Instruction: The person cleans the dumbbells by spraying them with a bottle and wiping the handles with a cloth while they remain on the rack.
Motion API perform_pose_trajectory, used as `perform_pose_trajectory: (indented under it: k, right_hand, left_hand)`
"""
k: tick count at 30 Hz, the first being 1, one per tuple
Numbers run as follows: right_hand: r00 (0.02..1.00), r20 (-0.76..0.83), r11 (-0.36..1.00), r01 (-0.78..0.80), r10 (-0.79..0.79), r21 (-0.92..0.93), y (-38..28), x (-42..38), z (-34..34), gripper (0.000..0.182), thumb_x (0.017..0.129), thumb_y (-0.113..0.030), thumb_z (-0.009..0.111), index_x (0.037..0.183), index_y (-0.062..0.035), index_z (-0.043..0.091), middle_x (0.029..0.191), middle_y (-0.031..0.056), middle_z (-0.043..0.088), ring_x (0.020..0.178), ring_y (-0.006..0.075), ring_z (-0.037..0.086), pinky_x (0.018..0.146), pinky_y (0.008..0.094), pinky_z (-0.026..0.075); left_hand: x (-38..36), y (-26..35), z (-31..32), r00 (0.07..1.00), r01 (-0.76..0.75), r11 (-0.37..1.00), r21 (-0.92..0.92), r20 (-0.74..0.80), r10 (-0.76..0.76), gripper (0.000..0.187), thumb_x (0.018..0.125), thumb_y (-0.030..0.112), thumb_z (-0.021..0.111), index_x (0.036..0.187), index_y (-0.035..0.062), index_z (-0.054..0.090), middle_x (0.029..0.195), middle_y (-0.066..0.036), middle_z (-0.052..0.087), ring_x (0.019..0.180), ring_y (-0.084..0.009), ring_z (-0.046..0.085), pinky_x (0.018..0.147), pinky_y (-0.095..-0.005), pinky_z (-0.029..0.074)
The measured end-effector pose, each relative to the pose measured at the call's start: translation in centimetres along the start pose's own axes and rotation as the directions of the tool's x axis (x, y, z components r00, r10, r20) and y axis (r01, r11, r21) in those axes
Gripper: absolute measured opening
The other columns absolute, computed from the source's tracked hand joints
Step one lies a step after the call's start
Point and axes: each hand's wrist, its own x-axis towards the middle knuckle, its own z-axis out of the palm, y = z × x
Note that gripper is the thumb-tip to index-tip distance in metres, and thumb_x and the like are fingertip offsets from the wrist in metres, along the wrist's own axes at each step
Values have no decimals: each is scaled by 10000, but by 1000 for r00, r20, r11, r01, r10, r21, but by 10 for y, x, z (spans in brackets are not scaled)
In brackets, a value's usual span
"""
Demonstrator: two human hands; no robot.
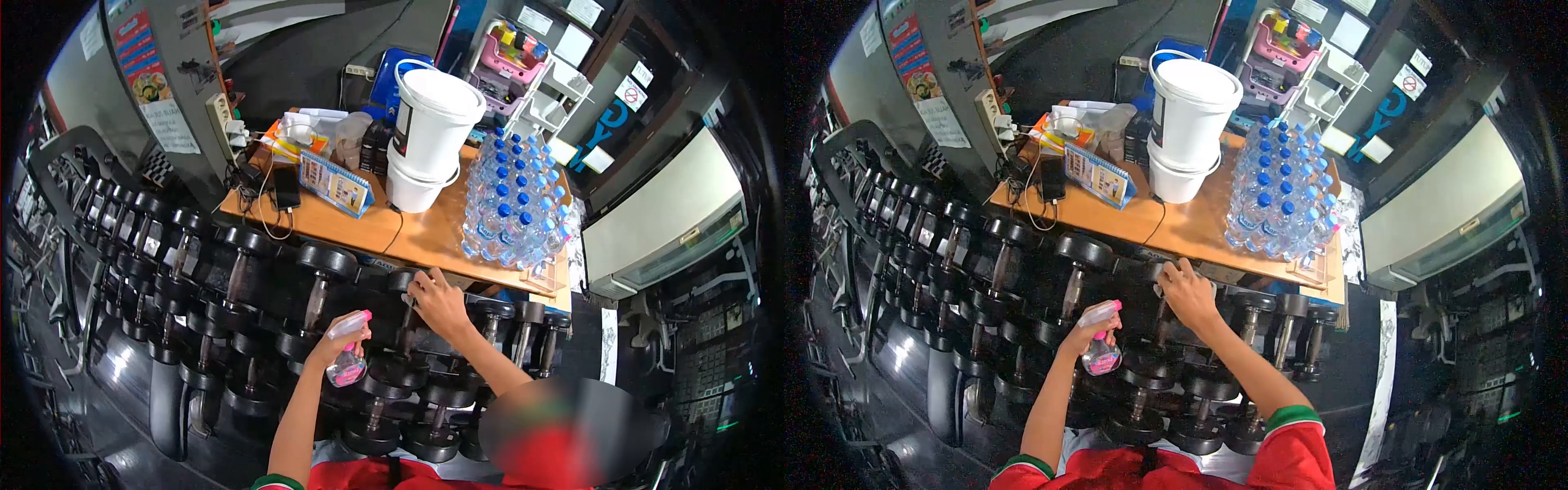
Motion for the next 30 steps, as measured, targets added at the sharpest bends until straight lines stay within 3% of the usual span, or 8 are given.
perform_pose_trajectory:
  k: [6, 11, 14, 16, 18, 20, 25, 30]
  right_hand:
    - [944, 229, 943, 281, -238, -178, -24, 32, 10, 129, 737, -160, 640, 855, -109, 628, 939, 18, 512, 966, 215, 517, 546, 268, 517]
    - [931, 337, 921, 250, -143, -299, -47, 44, 65, 98, 737, -155, 619, 759, -102, 698, 835, 40, 541, 852, 224, 503, 401, 273, 409]
    - [915, 402, 896, 160, 22, -414, -66, 51, 86, 96, 738, -153, 627, 770, -119, 711, 857, 25, 567, 913, 209, 508, 453, 276, 468]
    - [909, 412, 861, 160, 63, -483, -73, 56, 91, 109, 754, -157, 622, 783, -119, 720, 866, 15, 593, 921, 215, 524, 461, 297, 480]
    - [860, 491, 897, 97, 143, -431, -68, 62, 84, 121, 767, -152, 618, 821, -125, 723, 902, 27, 622, 930, 234, 554, 510, 320, 511]
    - [844, 530, 917, 148, 77, -369, -61, 64, 48, 160, 769, -138, 618, 893, -99, 711, 961, 55, 635, 970, 255, 580, 611, 325, 545]
    - [858, 513, 916, 214, -11, -339, -56, 64, 29, 145, 761, -137, 612, 853, -67, 699, 935, 59, 627, 981, 260, 567, 600, 332, 553]
    - [834, 550, 889, 229, 31, -396, -67, 63, 82, 147, 767, -142, 601, 832, -51, 696, 925, 64, 623, 941, 242, 552, 549, 309, 538]
  left_hand:
    - [2, -1, -1, 1000, -12, 1000, 1, -1, 12, 240, 812, 171, 704, 962, 38, 572, 800, -35, 605, 545, -94, 566, 537, -255, 500]
    - [0, -2, 0, 1000, -10, 1000, 12, 14, 10, 229, 812, 177, 717, 935, 49, 571, 774, -12, 593, 544, -82, 562, 519, -234, 481]
    - [1, -2, -1, 999, -17, 998, 62, 38, 14, 208, 819, 188, 718, 892, 67, 565, 737, 8, 561, 550, -70, 546, 506, -232, 460]
    - [1, 3, 3, 989, -150, 975, 164, 38, 145, 209, 816, 192, 724, 862, 76, 557, 715, 24, 530, 581, -58, 536, 496, -230, 441]
    - [-4, 5, 4, 1000, -31, 996, 86, 6, 31, 222, 810, 196, 729, 877, 74, 556, 723, 24, 524, 614, -53, 532, 502, -228, 442]
    - [-6, 2, 3, 1000, 4, 1000, 24, 3, -4, 230, 803, 186, 733, 883, 68, 552, 721, 19, 524, 624, -56, 540, 505, -225, 449]
    - [-1, -5, -5, 994, -8, 998, -66, 106, 15, 237, 807, 153, 716, 945, 46, 556, 807, -23, 601, 641, -89, 581, 528, -244, 472]
    - [-6, 7, -2, 995, -32, 992, 120, 93, 21, 168, 849, 148, 674, 884, 57, 538, 773, -10, 575, 683, -71, 589, 517, -221, 478]
